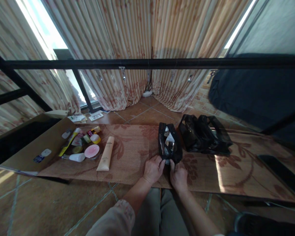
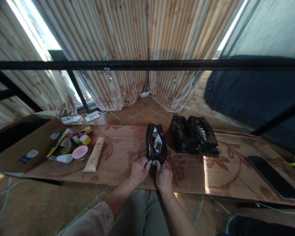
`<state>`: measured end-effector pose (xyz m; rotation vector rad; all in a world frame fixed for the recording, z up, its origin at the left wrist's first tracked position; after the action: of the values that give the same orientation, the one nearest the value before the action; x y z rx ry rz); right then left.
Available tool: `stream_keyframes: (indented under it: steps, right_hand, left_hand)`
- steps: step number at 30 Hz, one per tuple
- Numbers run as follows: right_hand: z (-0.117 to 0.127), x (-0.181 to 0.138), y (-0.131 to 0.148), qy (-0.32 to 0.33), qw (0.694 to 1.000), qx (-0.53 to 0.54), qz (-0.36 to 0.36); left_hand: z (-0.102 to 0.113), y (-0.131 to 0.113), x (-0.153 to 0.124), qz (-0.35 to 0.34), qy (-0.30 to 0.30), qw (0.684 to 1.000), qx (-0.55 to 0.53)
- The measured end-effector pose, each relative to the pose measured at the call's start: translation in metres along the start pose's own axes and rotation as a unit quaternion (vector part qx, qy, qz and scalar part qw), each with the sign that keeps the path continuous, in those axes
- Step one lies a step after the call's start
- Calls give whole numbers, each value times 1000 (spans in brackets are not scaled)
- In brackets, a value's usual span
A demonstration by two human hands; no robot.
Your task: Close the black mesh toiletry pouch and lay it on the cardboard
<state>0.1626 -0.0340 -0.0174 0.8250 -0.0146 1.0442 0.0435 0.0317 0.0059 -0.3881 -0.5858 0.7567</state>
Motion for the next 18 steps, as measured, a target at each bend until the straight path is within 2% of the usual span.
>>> stream_keyframes:
  steps: [13,18]
  right_hand:
    - [1,-1,-1,-2,1000,6,-11]
    - [4,0,-1,1,999,30,-34]
  left_hand:
    - [2,0,0,16,14,1000,-23]
    - [3,4,0,70,1,997,-25]
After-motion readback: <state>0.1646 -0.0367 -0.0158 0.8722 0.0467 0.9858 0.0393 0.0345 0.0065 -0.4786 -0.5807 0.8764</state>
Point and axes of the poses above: each hand's wrist, its own x-axis towards the middle knuckle, its own z-axis out of the back of the hand, y = z × x, the point moved 4 cm from there along x, towards the middle knuckle
